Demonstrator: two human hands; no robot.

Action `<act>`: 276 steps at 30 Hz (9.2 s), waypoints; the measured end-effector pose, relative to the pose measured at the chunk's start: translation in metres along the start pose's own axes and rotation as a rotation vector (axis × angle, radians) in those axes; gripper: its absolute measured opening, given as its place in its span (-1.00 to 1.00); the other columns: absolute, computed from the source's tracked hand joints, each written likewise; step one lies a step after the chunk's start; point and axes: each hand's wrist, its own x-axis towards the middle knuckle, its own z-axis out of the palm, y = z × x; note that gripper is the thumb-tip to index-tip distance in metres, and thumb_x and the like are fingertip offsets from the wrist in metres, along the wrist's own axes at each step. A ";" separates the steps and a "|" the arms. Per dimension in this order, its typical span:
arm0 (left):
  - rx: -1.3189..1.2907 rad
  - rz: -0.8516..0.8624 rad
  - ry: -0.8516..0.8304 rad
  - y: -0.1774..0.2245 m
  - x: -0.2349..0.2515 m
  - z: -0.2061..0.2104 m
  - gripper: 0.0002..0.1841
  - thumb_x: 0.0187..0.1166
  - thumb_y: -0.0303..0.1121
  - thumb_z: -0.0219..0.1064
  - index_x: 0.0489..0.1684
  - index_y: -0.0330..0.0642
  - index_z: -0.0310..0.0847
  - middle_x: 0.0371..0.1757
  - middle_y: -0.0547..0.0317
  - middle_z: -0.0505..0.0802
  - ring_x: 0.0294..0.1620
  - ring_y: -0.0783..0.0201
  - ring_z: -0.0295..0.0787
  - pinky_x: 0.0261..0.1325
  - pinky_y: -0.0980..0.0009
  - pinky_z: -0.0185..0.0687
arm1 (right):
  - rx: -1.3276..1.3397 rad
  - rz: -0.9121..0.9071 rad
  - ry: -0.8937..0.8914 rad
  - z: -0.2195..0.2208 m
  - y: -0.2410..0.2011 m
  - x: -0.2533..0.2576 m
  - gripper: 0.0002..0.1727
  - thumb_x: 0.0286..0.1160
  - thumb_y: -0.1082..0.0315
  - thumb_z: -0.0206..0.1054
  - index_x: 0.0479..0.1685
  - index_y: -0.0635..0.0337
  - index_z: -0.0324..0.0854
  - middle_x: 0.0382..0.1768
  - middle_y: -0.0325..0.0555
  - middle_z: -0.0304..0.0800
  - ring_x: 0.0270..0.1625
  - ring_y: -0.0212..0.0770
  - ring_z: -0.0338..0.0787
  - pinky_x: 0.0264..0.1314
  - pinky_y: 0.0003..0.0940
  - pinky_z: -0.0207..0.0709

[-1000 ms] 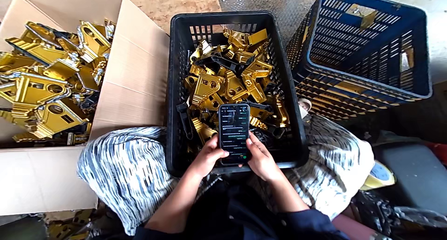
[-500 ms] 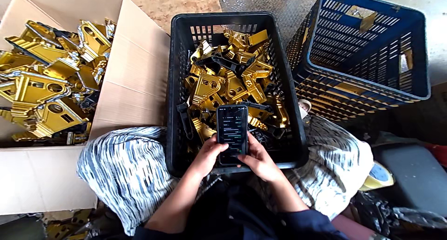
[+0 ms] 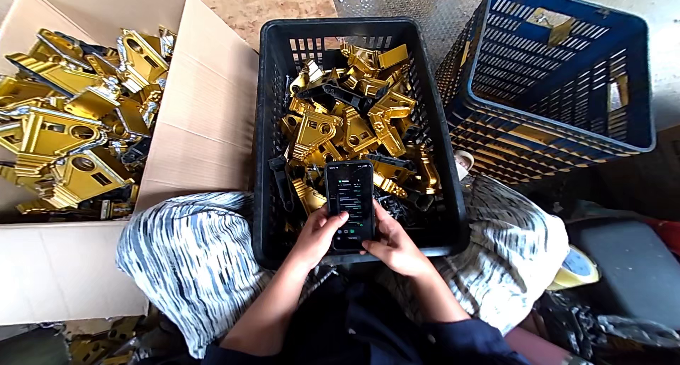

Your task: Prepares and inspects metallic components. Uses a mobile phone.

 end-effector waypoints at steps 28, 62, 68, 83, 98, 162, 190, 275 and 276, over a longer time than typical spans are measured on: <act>-0.012 -0.017 -0.012 0.000 0.000 -0.001 -0.75 0.67 -0.47 0.07 0.17 -0.27 0.58 -0.02 0.13 0.89 0.06 0.33 0.84 0.27 0.32 0.74 | 0.033 0.010 -0.046 -0.001 -0.004 0.000 0.11 0.15 0.74 0.12 0.92 0.15 -0.27 0.44 0.10 0.64 0.26 -0.11 0.82 0.12 -0.23 0.82; 0.068 -0.105 0.016 0.000 0.002 -0.003 -0.32 0.88 0.05 -0.48 0.61 -0.19 0.36 0.39 0.01 0.74 0.45 0.21 0.65 0.55 0.20 0.54 | 0.147 0.079 0.127 0.003 0.002 0.002 -0.52 0.76 0.43 0.01 0.65 0.24 0.28 0.15 0.07 0.79 0.03 -0.11 0.89 -0.14 -0.23 0.85; 0.054 -0.102 -0.003 0.000 0.002 -0.004 -0.34 0.88 0.04 -0.43 0.51 -0.22 0.44 0.30 0.03 0.78 0.37 0.26 0.70 0.49 0.24 0.59 | 0.125 0.096 0.194 0.007 -0.002 0.003 -0.63 0.82 0.40 0.01 0.49 0.24 0.44 0.04 0.04 0.83 -0.06 -0.15 0.90 -0.21 -0.27 0.84; 0.056 -0.129 0.015 0.001 0.002 -0.003 -0.35 0.88 0.01 -0.39 0.49 -0.27 0.45 0.28 0.01 0.79 0.36 0.26 0.70 0.49 0.26 0.58 | -0.158 0.029 0.122 0.009 -0.001 0.002 0.17 -0.01 0.49 0.75 0.75 0.24 0.05 0.31 0.00 0.75 0.31 -0.21 0.82 0.43 -0.28 0.74; 0.029 -0.098 -0.023 0.002 0.002 -0.003 -0.34 0.87 0.01 -0.50 0.58 -0.20 0.36 0.32 0.03 0.78 0.37 0.24 0.71 0.50 0.24 0.59 | -0.173 -0.033 0.106 0.009 0.003 0.001 0.14 0.12 0.47 0.70 0.79 0.26 0.00 0.34 0.05 0.73 0.34 -0.16 0.81 0.45 -0.20 0.74; 0.159 0.060 -0.316 -0.003 -0.002 -0.007 -0.47 0.81 0.06 0.04 0.21 -0.24 0.68 0.24 0.33 0.81 0.35 0.50 0.66 0.52 0.35 0.55 | 0.218 0.134 0.379 0.015 -0.004 0.006 -0.30 0.57 -0.30 0.20 0.25 0.21 0.53 -0.06 -0.12 0.89 -0.02 -0.24 0.91 0.01 -0.21 0.84; 0.139 0.024 -0.271 -0.003 -0.002 -0.008 -0.50 0.84 -0.05 -0.01 0.28 -0.31 0.63 0.24 0.23 0.82 0.36 0.43 0.68 0.54 0.31 0.54 | 0.218 0.133 0.378 0.015 -0.005 0.007 -0.39 0.62 -0.20 0.19 0.23 0.21 0.56 -0.04 -0.13 0.89 0.03 -0.25 0.90 0.12 -0.20 0.82; 0.170 0.091 0.168 -0.003 0.001 0.011 -0.41 0.88 -0.07 -0.35 0.14 -0.26 0.61 0.12 0.12 0.83 0.31 0.38 0.70 0.49 0.29 0.55 | 0.153 0.009 0.274 0.008 0.004 0.000 -0.46 0.86 0.24 -0.30 0.33 0.25 0.60 0.04 -0.09 0.86 0.04 -0.27 0.87 0.00 -0.27 0.82; 0.166 0.095 0.162 -0.004 0.001 0.010 -0.41 0.87 -0.05 -0.35 0.14 -0.25 0.62 0.12 0.12 0.84 0.30 0.37 0.71 0.48 0.28 0.56 | 0.152 0.004 0.275 0.008 0.005 0.000 -0.47 0.86 0.24 -0.30 0.32 0.24 0.60 0.03 -0.10 0.87 0.04 -0.27 0.88 0.00 -0.27 0.82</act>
